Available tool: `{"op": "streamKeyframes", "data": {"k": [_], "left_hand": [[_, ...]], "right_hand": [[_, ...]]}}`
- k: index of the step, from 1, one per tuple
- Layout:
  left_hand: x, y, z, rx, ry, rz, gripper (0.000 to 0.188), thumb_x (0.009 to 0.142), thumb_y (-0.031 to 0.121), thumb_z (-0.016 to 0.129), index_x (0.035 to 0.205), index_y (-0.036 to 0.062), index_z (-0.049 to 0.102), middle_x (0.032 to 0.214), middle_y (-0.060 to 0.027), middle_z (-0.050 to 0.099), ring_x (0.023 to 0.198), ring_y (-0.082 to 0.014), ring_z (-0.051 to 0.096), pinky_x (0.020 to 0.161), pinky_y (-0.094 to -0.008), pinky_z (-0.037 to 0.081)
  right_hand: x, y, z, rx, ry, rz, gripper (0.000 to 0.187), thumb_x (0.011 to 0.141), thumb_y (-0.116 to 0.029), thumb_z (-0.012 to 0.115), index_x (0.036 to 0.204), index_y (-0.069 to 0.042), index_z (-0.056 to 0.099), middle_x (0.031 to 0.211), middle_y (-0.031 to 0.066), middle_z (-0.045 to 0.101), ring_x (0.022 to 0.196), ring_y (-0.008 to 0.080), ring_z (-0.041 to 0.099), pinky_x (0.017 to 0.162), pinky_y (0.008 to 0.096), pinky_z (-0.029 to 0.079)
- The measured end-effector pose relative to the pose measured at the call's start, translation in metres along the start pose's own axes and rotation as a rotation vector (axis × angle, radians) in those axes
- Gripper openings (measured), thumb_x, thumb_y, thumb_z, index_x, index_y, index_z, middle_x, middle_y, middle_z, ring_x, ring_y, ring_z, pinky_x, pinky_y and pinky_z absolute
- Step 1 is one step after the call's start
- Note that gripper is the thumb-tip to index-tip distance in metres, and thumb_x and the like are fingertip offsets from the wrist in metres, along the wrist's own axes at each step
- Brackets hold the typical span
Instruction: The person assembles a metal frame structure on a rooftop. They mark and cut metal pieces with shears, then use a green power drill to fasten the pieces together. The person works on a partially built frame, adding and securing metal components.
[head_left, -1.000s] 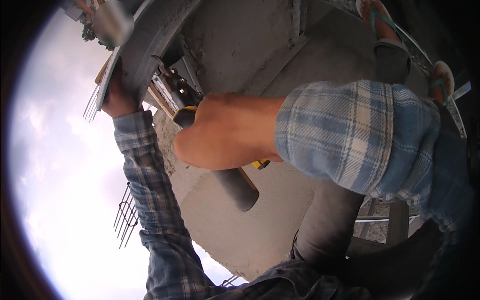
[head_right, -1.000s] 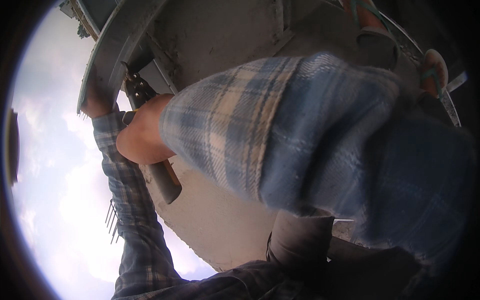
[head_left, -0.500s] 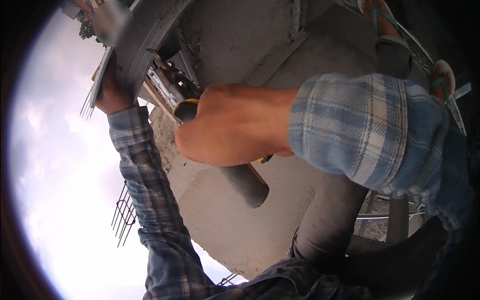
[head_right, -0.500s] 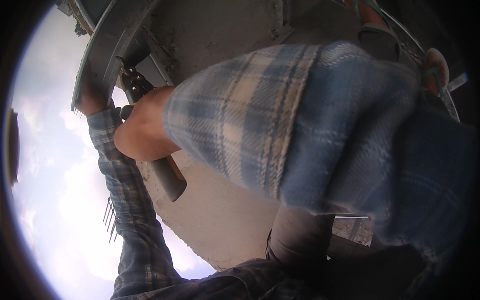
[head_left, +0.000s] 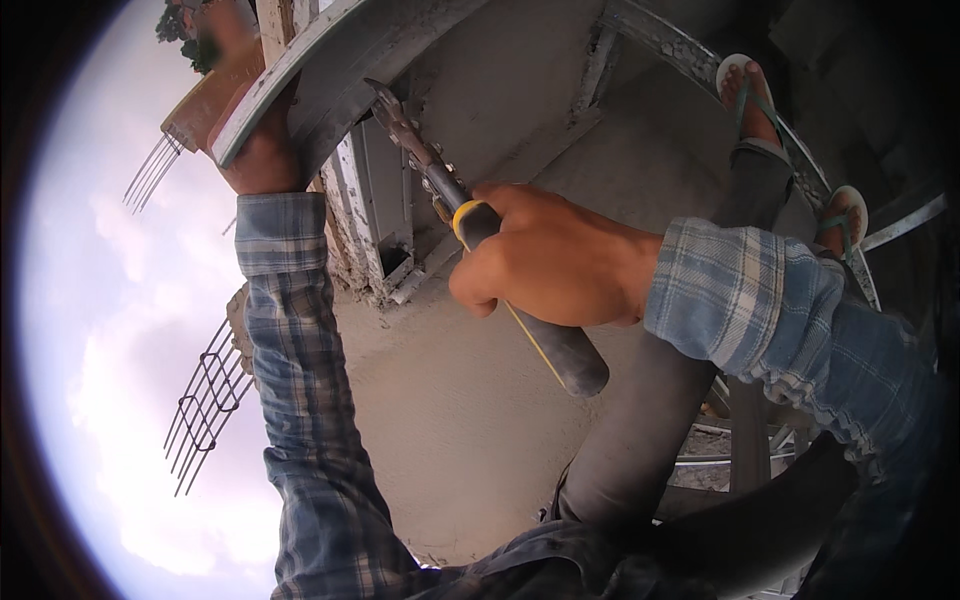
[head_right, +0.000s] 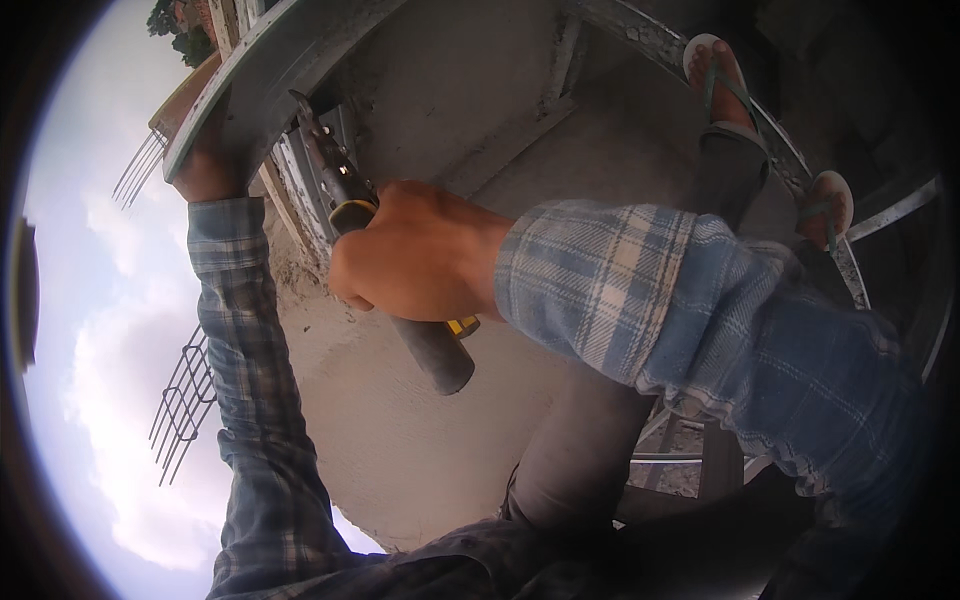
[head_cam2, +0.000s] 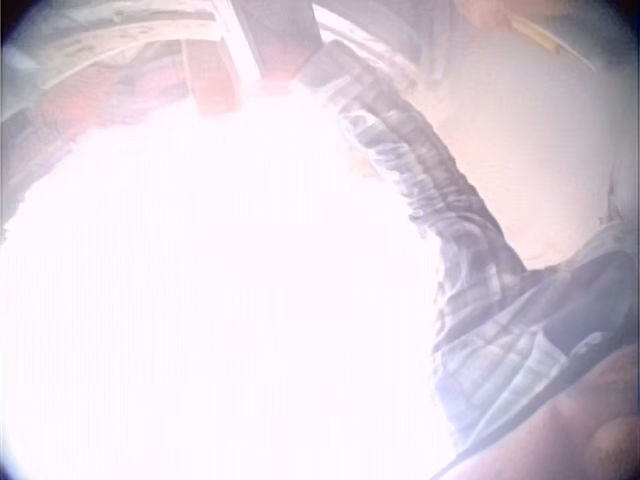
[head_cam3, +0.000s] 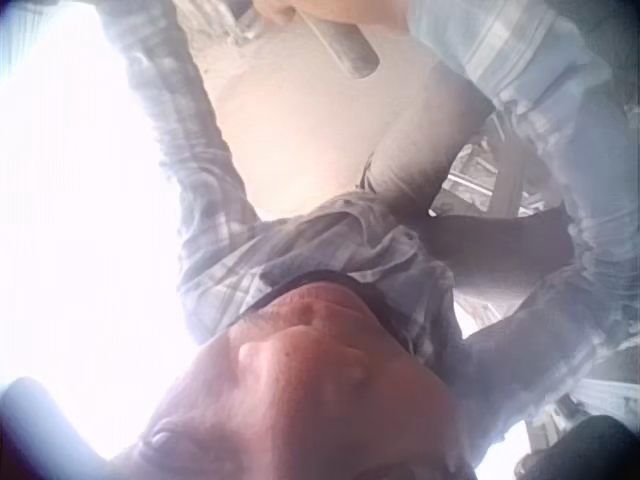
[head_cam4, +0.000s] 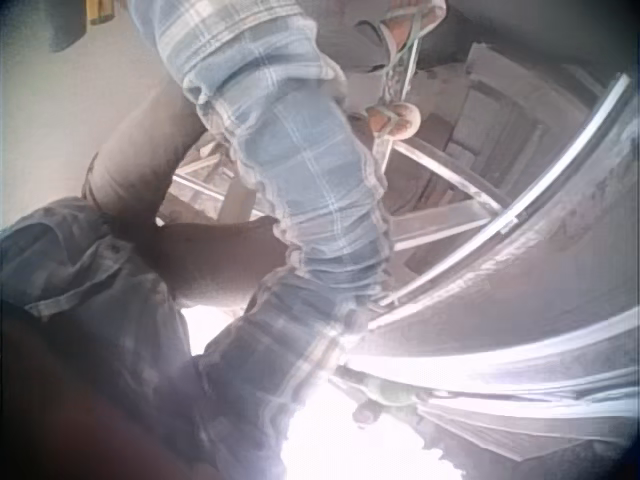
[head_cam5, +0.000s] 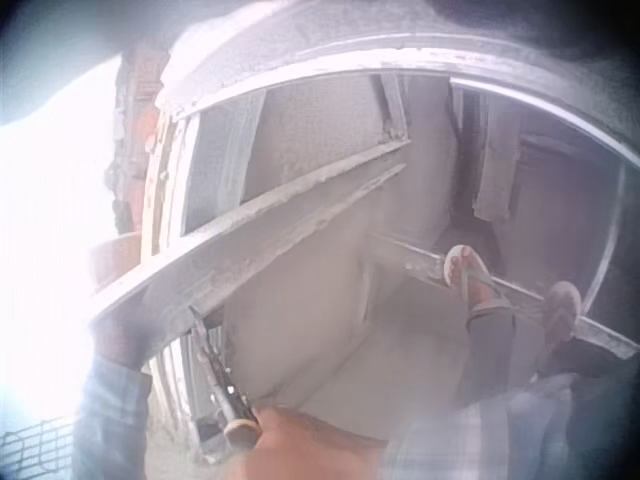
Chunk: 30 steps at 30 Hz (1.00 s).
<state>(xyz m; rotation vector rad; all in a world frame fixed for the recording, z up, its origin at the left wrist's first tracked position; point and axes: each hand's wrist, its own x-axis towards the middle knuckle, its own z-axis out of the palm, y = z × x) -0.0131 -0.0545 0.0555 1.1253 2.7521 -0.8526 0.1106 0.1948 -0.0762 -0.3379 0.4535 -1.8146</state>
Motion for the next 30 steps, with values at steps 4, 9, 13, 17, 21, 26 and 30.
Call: {"op": "streamKeyframes", "data": {"k": [4,9,13,17,21,26,30], "left_hand": [[0.014,0.029,0.005,-0.307,0.042,-0.249,0.013,0.084,0.014,0.075,0.094,0.0063,0.075,0.082,-0.0054,0.073,0.073,-0.0187,0.072,0.064,-0.0288,0.056],[0.001,0.025,0.005,-0.570,0.158,-0.479,0.015,0.078,0.012,0.077,0.092,0.0087,0.073,0.085,-0.0080,0.073,0.076,-0.0238,0.071,0.070,-0.0300,0.056],[0.007,0.046,-0.008,-0.636,0.083,-0.577,0.016,0.076,0.013,0.079,0.090,0.0090,0.073,0.086,-0.0084,0.073,0.080,-0.0236,0.071,0.076,-0.0306,0.056],[-0.018,0.082,-0.055,-0.538,0.365,-0.901,0.048,0.079,0.017,0.078,0.121,0.0027,0.057,0.109,-0.0155,0.066,0.098,-0.0244,0.067,0.084,-0.0348,0.054],[-0.050,0.200,-0.043,-1.557,0.276,-1.748,0.049,0.089,0.034,0.071,0.115,-0.0025,0.053,0.106,-0.0140,0.062,0.099,-0.0234,0.064,0.089,-0.0383,0.051],[-0.008,0.216,-0.019,-2.342,0.124,-1.570,0.046,0.089,0.041,0.069,0.106,0.0004,0.055,0.092,-0.0125,0.066,0.085,-0.0220,0.067,0.069,-0.0343,0.057],[0.005,0.218,-0.019,-2.327,0.179,-1.719,0.041,0.087,0.040,0.071,0.100,0.0036,0.057,0.085,-0.0068,0.063,0.077,-0.0180,0.064,0.067,-0.0334,0.054]], "right_hand": [[-0.016,-0.005,-0.012,0.131,0.112,0.091,0.032,0.066,-0.015,0.062,0.096,-0.004,0.056,0.084,0.0105,0.054,0.080,0.0228,0.058,0.074,0.0390,0.047],[-0.006,-0.006,0.012,0.113,0.204,0.092,0.053,0.065,-0.019,0.064,0.114,-0.001,0.055,0.098,0.0107,0.057,0.096,0.0259,0.062,0.088,0.0392,0.047],[-0.004,0.002,-0.002,0.124,0.123,0.135,0.067,0.065,-0.015,0.061,0.129,0.000,0.048,0.107,0.0132,0.058,0.099,0.0265,0.063,0.090,0.0415,0.047],[-0.008,-0.015,-0.011,0.106,0.128,0.247,0.065,0.068,-0.014,0.060,0.130,0.001,0.049,0.112,0.0153,0.059,0.101,0.0276,0.063,0.093,0.0416,0.048],[-0.013,-0.013,-0.017,0.090,0.131,0.268,0.063,0.070,-0.015,0.061,0.129,0.002,0.051,0.119,0.0181,0.058,0.105,0.0298,0.064,0.100,0.0415,0.047],[-0.013,-0.009,-0.027,0.143,0.161,0.262,0.056,0.079,-0.018,0.064,0.125,0.009,0.047,0.119,0.0212,0.057,0.109,0.0312,0.064,0.100,0.0393,0.048],[-0.028,-0.027,-0.017,0.282,0.243,0.342,0.057,0.087,-0.027,0.065,0.129,0.005,0.045,0.125,0.0226,0.055,0.114,0.0327,0.061,0.100,0.0452,0.047]]}}
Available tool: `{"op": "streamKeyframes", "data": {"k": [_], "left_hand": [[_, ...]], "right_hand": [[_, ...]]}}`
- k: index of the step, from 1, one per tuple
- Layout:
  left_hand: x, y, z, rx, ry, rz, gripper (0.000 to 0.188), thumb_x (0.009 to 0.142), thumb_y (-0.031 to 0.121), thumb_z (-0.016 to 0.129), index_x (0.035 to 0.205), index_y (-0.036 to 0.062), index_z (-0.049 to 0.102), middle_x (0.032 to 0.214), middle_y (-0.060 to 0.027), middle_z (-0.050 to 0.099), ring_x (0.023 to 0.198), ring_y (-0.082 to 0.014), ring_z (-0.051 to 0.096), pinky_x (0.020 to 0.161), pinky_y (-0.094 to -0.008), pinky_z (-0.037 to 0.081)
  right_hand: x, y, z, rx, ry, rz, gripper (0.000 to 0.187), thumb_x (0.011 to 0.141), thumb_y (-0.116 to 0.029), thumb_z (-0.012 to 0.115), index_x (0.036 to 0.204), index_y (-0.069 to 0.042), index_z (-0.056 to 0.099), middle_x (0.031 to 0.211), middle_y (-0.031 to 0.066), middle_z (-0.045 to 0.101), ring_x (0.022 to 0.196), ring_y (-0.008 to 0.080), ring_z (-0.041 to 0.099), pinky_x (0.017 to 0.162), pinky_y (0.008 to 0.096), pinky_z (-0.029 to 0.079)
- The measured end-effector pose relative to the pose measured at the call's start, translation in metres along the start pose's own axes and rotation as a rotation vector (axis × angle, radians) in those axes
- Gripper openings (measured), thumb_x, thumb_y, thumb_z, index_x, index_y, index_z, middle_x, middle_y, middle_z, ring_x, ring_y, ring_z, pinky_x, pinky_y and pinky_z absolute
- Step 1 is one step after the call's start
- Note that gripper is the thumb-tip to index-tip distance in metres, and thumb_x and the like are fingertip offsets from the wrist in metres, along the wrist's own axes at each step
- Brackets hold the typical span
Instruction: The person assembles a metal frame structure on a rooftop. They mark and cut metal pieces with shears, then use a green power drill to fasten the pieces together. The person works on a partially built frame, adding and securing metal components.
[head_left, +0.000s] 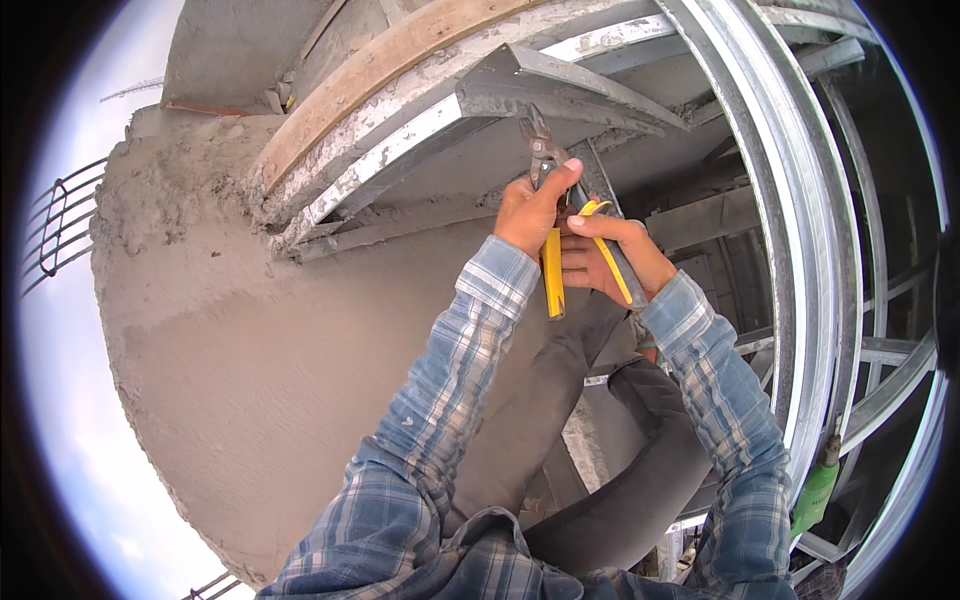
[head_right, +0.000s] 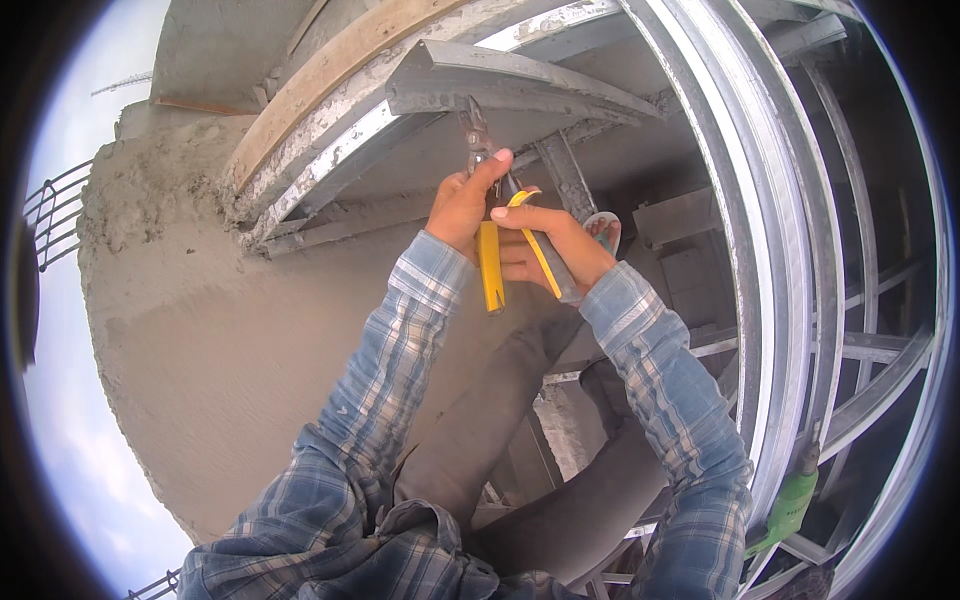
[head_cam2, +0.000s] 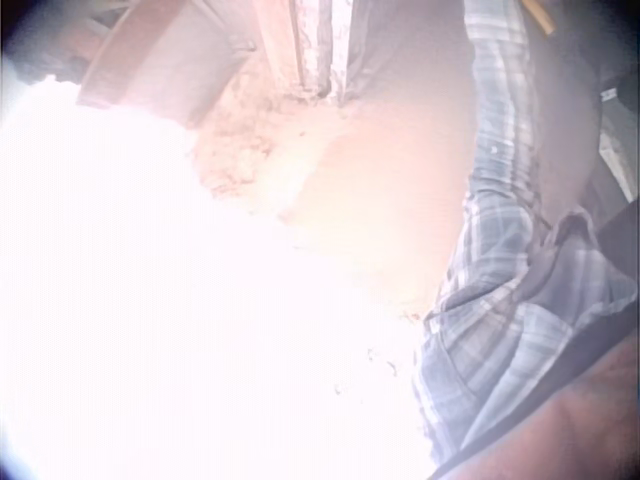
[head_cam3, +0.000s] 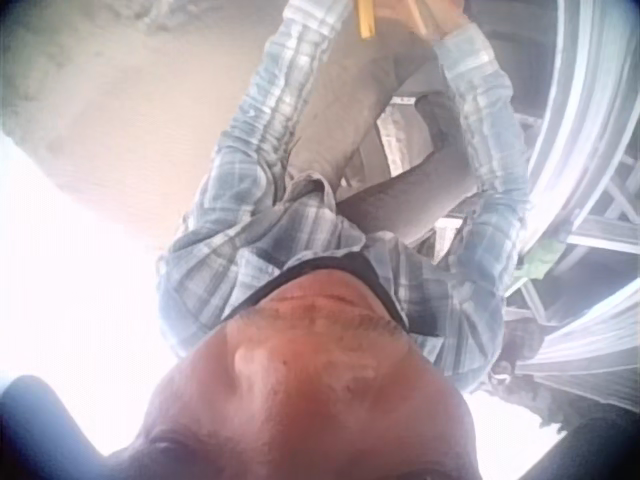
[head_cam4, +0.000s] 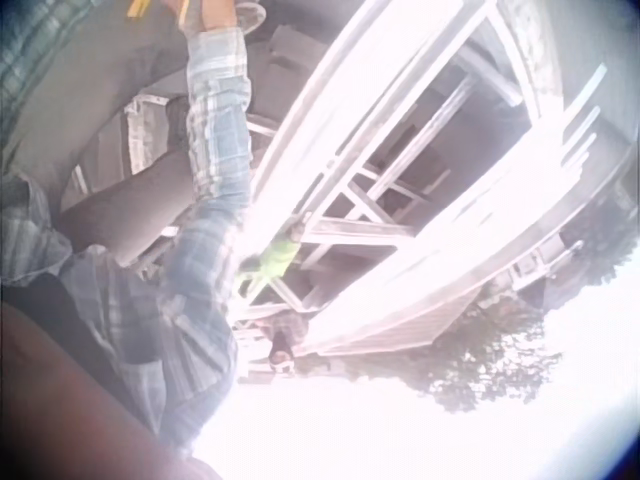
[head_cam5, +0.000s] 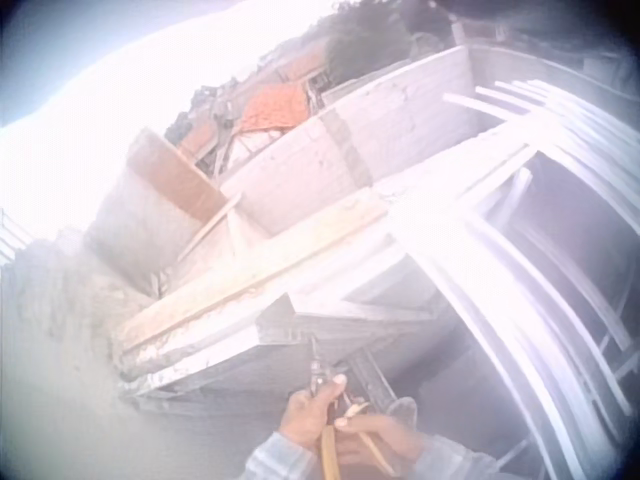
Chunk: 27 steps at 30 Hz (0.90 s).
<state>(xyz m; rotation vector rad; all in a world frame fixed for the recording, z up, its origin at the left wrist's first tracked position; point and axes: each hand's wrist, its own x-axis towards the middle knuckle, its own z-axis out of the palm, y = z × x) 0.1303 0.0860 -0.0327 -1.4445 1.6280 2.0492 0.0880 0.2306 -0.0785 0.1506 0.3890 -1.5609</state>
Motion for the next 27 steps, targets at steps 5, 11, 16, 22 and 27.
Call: {"op": "streamKeyframes", "data": {"k": [5,11,16,22,27], "left_hand": [[0.000,-0.001,0.005,0.009,0.106,0.141,0.038,0.084,0.039,0.074,0.094,0.0046,0.062,0.081,-0.0027,0.059,0.071,-0.0119,0.057,0.070,-0.0285,0.051],[0.004,-0.003,0.003,-0.046,0.088,0.092,0.037,0.086,0.038,0.073,0.095,0.0045,0.060,0.083,-0.0029,0.059,0.076,-0.0130,0.059,0.071,-0.0300,0.052],[-0.005,0.003,0.004,-0.099,0.017,0.055,0.038,0.091,0.037,0.069,0.099,0.0019,0.056,0.084,-0.0055,0.057,0.094,-0.0236,0.067,0.071,-0.0352,0.055],[-0.001,-0.004,-0.007,-0.031,-0.016,0.080,0.037,0.091,0.035,0.068,0.100,0.0016,0.055,0.087,-0.0076,0.059,0.086,-0.0246,0.069,0.069,-0.0357,0.056],[0.001,-0.008,-0.014,-0.006,-0.010,0.143,0.035,0.091,0.033,0.067,0.098,0.0016,0.055,0.084,-0.0083,0.060,0.081,-0.0246,0.070,0.069,-0.0343,0.057]], "right_hand": [[-0.041,0.004,-0.004,0.036,-0.087,0.124,0.071,0.084,-0.033,0.061,0.141,0.004,0.039,0.134,0.0206,0.052,0.126,0.0318,0.050,0.108,0.0453,0.034],[-0.025,0.008,-0.008,0.076,-0.210,0.122,0.072,0.076,-0.025,0.058,0.139,0.005,0.042,0.128,0.0173,0.055,0.122,0.0271,0.051,0.109,0.0399,0.032],[-0.019,0.018,-0.004,0.046,-0.172,0.095,0.061,0.072,-0.023,0.058,0.127,0.003,0.051,0.114,0.0145,0.058,0.107,0.0238,0.056,0.097,0.0369,0.040],[-0.001,0.044,-0.001,-0.008,-0.118,-0.030,0.060,0.067,-0.022,0.063,0.120,0.002,0.052,0.101,0.0118,0.058,0.092,0.0222,0.058,0.086,0.0355,0.045],[0.019,0.066,-0.006,-0.103,-0.115,-0.089,0.063,0.066,-0.023,0.064,0.122,0.002,0.050,0.100,0.0118,0.060,0.090,0.0229,0.059,0.086,0.0378,0.048]]}}
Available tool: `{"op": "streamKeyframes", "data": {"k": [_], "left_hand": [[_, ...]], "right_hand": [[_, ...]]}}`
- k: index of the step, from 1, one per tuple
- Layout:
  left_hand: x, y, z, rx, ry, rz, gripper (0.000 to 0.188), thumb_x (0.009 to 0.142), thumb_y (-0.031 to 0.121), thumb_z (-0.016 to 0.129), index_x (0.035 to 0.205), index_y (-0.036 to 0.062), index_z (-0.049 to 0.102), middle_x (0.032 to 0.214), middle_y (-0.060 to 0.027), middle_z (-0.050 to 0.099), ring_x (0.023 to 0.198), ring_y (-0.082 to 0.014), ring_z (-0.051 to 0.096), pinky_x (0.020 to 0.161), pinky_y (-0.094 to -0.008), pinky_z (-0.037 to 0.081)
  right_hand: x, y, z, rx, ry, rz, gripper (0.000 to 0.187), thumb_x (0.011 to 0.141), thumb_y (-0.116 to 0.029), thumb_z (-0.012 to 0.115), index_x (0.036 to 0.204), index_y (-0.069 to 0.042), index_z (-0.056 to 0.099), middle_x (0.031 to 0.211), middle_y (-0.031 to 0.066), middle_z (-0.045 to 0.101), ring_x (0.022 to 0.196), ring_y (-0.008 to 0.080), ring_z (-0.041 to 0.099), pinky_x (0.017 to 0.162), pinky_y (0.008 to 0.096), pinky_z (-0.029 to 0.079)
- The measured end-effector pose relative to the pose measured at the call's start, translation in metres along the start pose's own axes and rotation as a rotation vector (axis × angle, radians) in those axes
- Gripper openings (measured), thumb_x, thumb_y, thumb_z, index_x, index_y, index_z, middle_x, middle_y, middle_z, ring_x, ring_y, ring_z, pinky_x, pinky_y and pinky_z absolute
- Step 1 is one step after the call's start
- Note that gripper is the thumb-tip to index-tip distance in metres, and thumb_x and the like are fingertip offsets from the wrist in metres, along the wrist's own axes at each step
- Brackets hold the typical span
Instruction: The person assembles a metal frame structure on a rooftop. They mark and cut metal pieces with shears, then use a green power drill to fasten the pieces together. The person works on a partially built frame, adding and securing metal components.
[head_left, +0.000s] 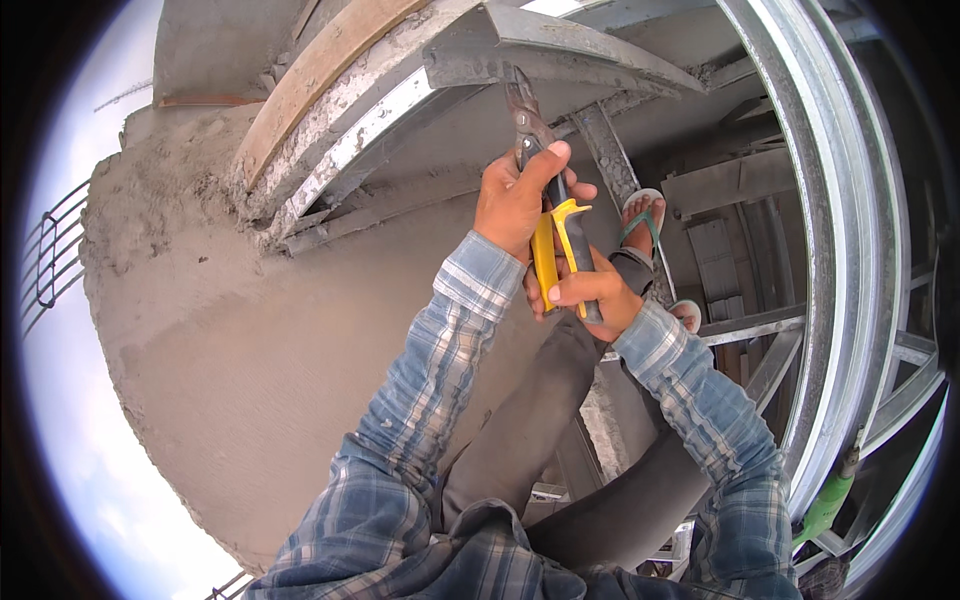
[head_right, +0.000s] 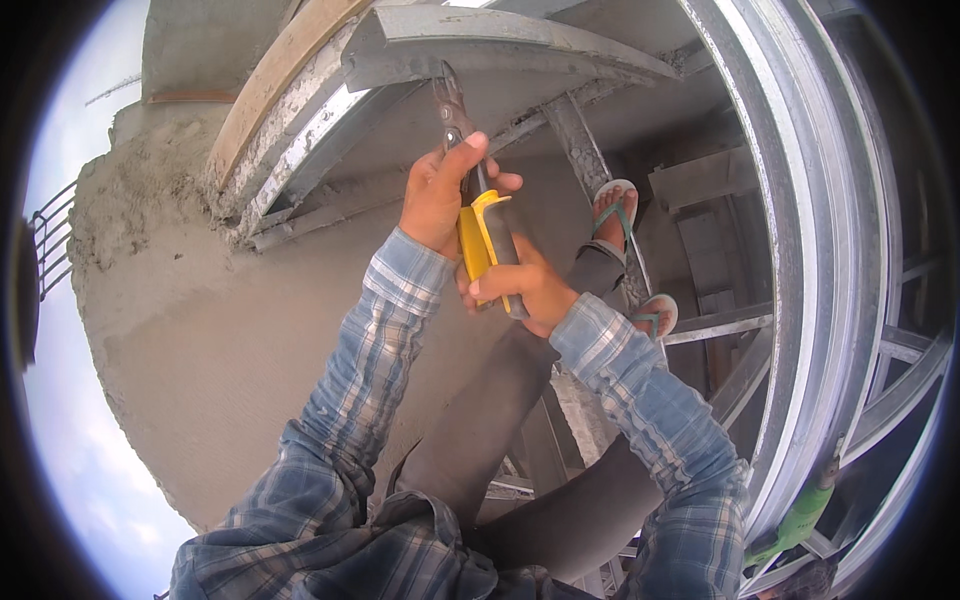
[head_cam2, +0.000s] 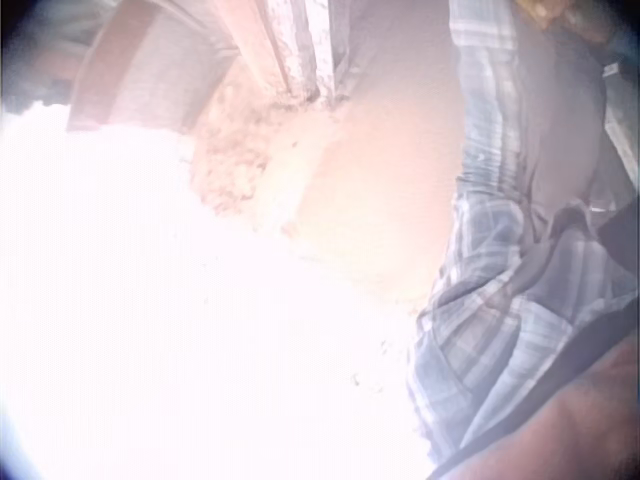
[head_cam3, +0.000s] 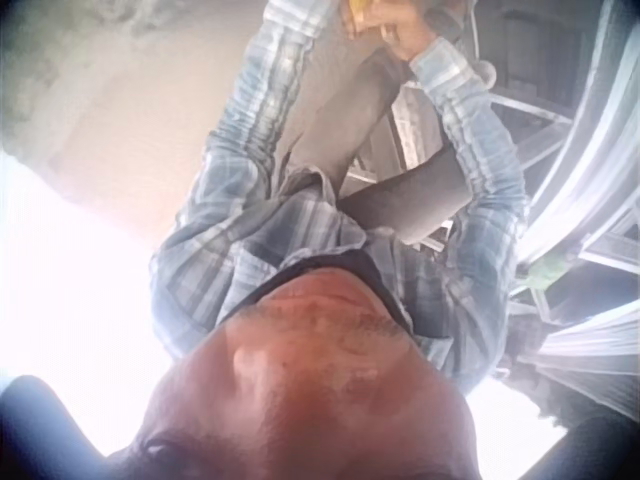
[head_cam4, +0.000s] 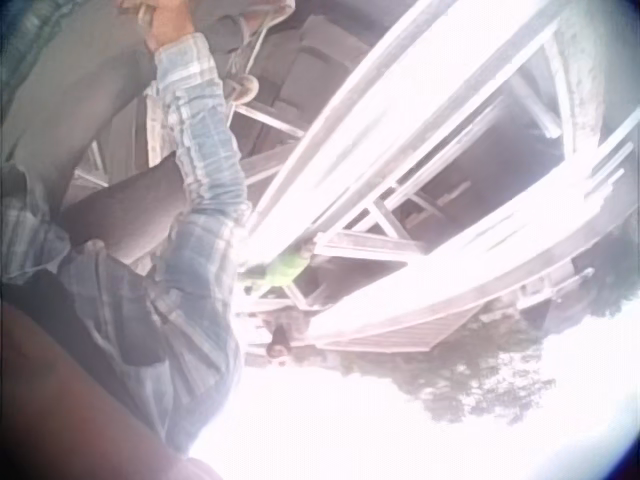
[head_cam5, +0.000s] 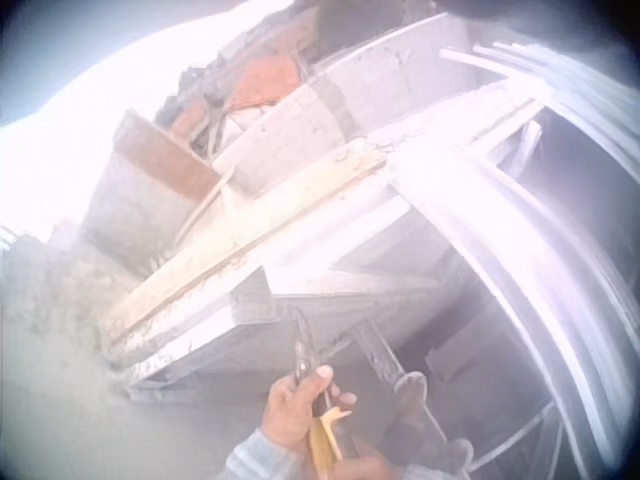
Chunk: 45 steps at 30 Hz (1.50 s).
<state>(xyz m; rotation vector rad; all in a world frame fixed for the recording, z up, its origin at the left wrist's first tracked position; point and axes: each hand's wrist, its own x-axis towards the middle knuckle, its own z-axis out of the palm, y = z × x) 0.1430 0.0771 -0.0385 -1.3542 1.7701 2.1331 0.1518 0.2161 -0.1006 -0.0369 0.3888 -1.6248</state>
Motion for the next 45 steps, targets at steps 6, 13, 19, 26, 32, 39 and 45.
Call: {"op": "streamKeyframes", "data": {"k": [6,13,19,26,32,39,45], "left_hand": [[0.006,-0.007,0.007,0.006,-0.023,0.084,0.033,0.091,0.034,0.066,0.091,0.0021,0.056,0.083,-0.0092,0.059,0.081,-0.0248,0.070,0.068,-0.0334,0.056],[-0.020,0.102,-0.034,1.337,0.304,0.725,0.090,0.082,0.064,0.068,0.130,-0.0093,0.049,0.118,-0.0270,0.061,0.113,-0.0369,0.060,0.090,-0.0426,0.052],[0.024,0.153,0.000,1.330,-0.143,0.903,0.080,0.082,0.054,0.071,0.134,0.0016,0.039,0.115,-0.0238,0.061,0.110,-0.0380,0.059,0.097,-0.0438,0.045],[0.041,0.137,-0.027,1.583,-0.165,0.991,0.067,0.084,0.044,0.073,0.123,0.0021,0.039,0.103,-0.0261,0.061,0.102,-0.0371,0.062,0.090,-0.0448,0.048],[0.065,0.131,-0.038,1.549,-0.113,1.208,0.064,0.083,0.033,0.077,0.121,0.0041,0.033,0.098,-0.0234,0.058,0.093,-0.0396,0.062,0.083,-0.0439,0.047],[0.052,0.121,-0.035,1.469,-0.077,1.024,0.068,0.082,0.050,0.074,0.119,0.0034,0.042,0.098,-0.0233,0.063,0.090,-0.0332,0.066,0.081,-0.0435,0.054],[0.058,0.104,-0.059,1.393,0.118,0.952,0.062,0.084,0.052,0.073,0.110,0.0001,0.049,0.092,-0.0237,0.067,0.087,-0.0285,0.070,0.073,-0.0386,0.057]], "right_hand": [[-0.016,-0.041,-0.005,0.144,0.105,0.121,0.050,0.080,-0.021,0.065,0.121,0.006,0.054,0.116,0.0188,0.062,0.108,0.0301,0.063,0.098,0.0430,0.046],[-0.013,-0.049,0.017,0.034,0.150,0.129,0.060,0.080,-0.014,0.058,0.133,0.009,0.046,0.125,0.0225,0.057,0.116,0.0311,0.060,0.103,0.0428,0.047],[0.003,-0.037,0.018,-0.001,0.179,0.158,0.050,0.081,-0.013,0.063,0.126,0.007,0.051,0.116,0.0152,0.059,0.105,0.0252,0.062,0.098,0.0401,0.048],[0.020,-0.007,0.021,-0.051,0.255,0.141,0.036,0.083,-0.021,0.069,0.111,-0.002,0.057,0.087,0.0065,0.059,0.082,0.0169,0.061,0.080,0.0341,0.047],[0.051,0.023,0.019,-0.128,0.292,0.070,0.029,0.084,-0.021,0.067,0.104,-0.004,0.053,0.080,0.0059,0.056,0.078,0.0134,0.058,0.074,0.0339,0.046],[0.090,0.051,0.026,-0.138,0.336,-0.069,0.035,0.082,-0.017,0.066,0.110,-0.001,0.054,0.087,0.0097,0.063,0.086,0.0195,0.062,0.080,0.0378,0.049],[0.035,0.006,0.016,-0.170,0.256,0.089,0.064,0.075,-0.007,0.064,0.134,0.005,0.040,0.117,0.0163,0.062,0.112,0.0265,0.062,0.095,0.0365,0.046]]}}
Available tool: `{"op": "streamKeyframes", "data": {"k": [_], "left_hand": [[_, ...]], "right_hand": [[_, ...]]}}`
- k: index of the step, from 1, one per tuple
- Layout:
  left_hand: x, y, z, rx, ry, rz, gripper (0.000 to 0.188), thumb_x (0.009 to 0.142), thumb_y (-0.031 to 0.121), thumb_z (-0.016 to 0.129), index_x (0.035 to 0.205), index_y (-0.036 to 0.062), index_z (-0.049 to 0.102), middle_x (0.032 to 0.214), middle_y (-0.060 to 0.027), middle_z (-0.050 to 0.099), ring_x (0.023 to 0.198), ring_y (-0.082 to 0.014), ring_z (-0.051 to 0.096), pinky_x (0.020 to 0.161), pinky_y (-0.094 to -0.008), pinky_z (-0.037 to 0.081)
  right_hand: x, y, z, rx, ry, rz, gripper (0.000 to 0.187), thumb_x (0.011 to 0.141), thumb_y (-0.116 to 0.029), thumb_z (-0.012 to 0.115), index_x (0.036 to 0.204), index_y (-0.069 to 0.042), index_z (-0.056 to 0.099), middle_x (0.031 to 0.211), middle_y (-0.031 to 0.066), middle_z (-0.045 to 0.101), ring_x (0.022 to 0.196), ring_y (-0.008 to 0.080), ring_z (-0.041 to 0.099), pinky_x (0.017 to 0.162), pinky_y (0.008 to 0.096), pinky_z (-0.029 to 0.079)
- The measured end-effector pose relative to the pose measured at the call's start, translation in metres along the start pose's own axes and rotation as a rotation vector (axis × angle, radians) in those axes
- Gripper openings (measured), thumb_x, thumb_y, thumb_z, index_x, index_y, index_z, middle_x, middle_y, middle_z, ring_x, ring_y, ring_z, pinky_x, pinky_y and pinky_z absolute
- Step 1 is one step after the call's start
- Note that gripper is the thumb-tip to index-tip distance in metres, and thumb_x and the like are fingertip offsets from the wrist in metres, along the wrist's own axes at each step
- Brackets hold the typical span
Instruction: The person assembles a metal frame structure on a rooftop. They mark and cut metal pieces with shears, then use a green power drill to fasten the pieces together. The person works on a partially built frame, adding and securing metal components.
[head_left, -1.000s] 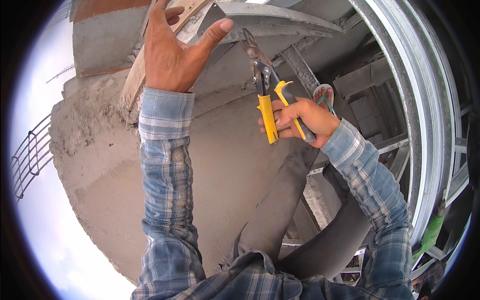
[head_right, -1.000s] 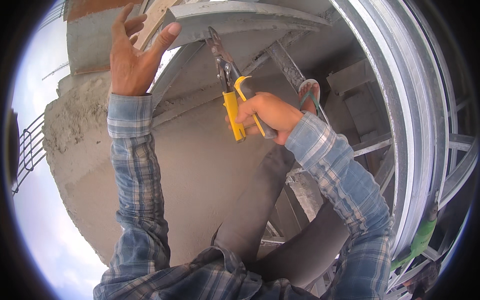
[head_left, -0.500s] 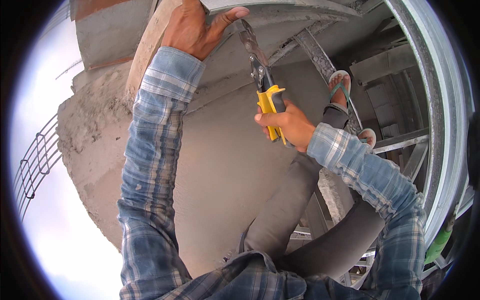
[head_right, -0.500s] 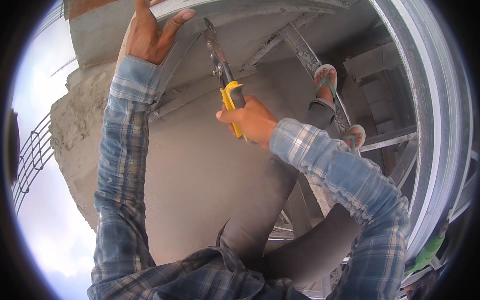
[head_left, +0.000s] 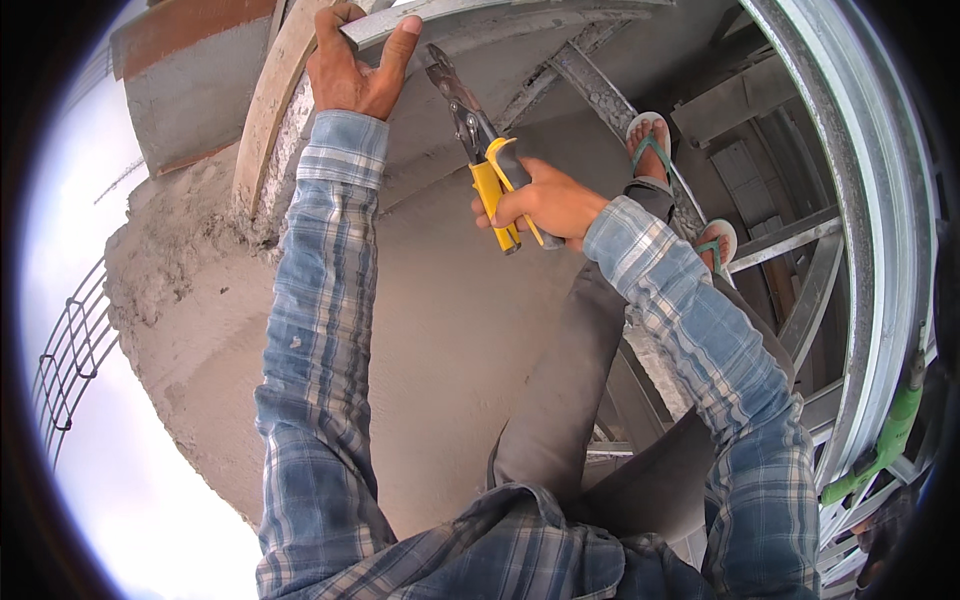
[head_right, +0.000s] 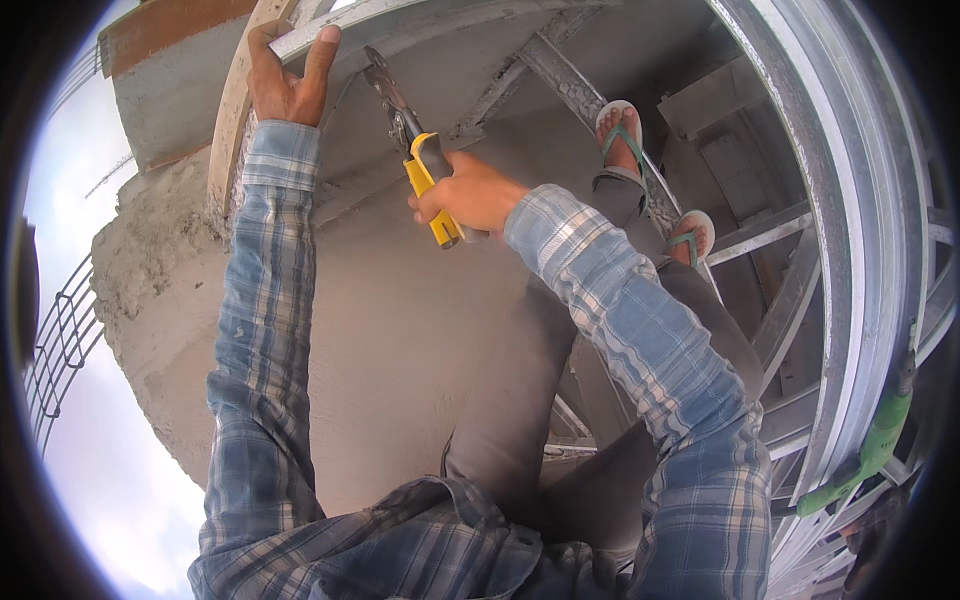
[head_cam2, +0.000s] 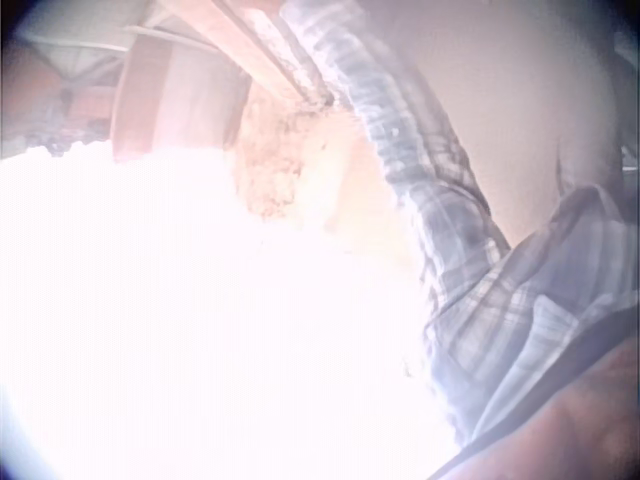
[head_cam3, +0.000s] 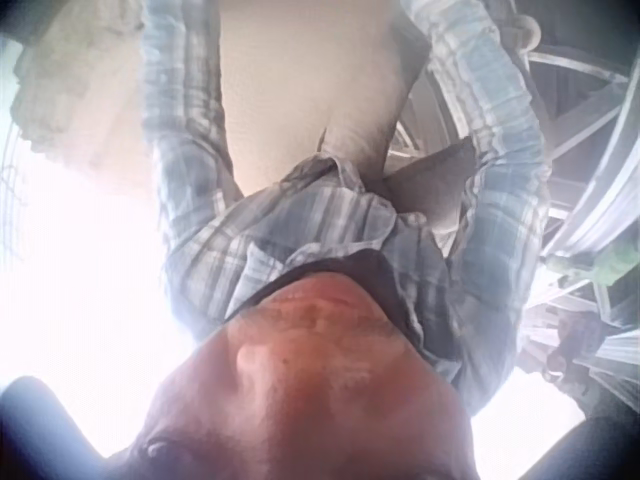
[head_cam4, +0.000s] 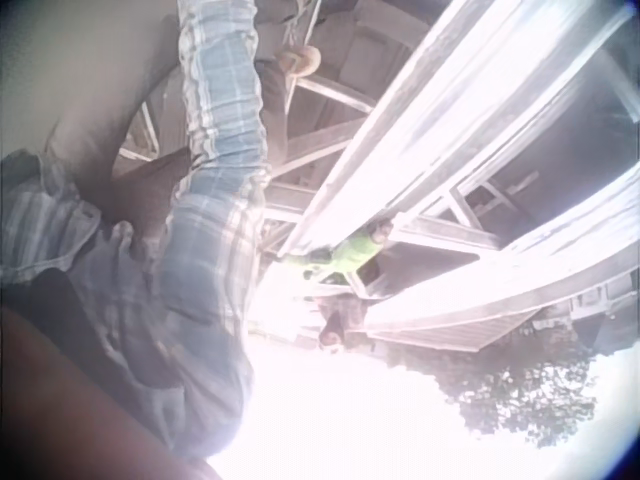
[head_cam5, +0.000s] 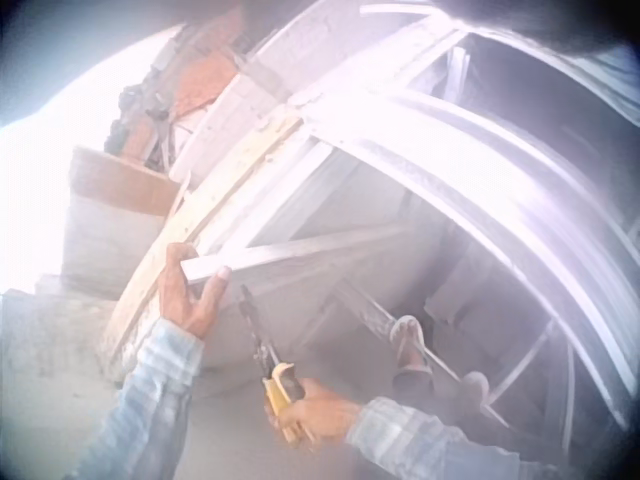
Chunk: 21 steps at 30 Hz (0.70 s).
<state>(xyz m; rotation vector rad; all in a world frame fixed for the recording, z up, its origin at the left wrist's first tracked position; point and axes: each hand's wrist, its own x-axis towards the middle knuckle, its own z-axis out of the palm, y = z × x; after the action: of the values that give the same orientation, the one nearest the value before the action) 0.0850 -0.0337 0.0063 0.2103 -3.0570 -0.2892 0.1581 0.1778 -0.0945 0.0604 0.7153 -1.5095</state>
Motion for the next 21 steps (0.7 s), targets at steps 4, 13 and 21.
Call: {"op": "streamKeyframes", "data": {"k": [4,13,21], "left_hand": [[0.004,-0.017,0.005,-0.017,0.069,0.143,0.063,0.085,0.051,0.073,0.111,-0.0011,0.048,0.094,-0.0255,0.065,0.084,-0.0286,0.068,0.072,-0.0381,0.056],[0.000,0.001,0.009,-0.063,0.125,0.161,0.051,0.081,0.030,0.077,0.109,0.0034,0.044,0.094,-0.0186,0.057,0.087,-0.0320,0.060,0.080,-0.0411,0.047],[0.003,-0.015,0.006,-0.108,0.148,0.115,0.059,0.081,0.047,0.075,0.106,0.0014,0.048,0.084,-0.0161,0.061,0.076,-0.0255,0.063,0.069,-0.0362,0.051]], "right_hand": [[-0.009,-0.021,-0.010,-0.018,-0.063,0.034,0.064,0.073,-0.003,0.060,0.133,0.007,0.040,0.119,0.0175,0.061,0.116,0.0282,0.061,0.105,0.0361,0.044],[-0.003,-0.025,-0.008,-0.115,0.032,0.106,0.047,0.081,-0.023,0.073,0.116,0.000,0.051,0.096,0.0101,0.065,0.092,0.0186,0.062,0.077,0.0335,0.051],[-0.001,-0.020,0.017,-0.149,0.228,0.102,0.042,0.087,-0.045,0.068,0.094,-0.004,0.063,0.085,0.0077,0.064,0.071,0.0171,0.064,0.067,0.0340,0.051]]}}
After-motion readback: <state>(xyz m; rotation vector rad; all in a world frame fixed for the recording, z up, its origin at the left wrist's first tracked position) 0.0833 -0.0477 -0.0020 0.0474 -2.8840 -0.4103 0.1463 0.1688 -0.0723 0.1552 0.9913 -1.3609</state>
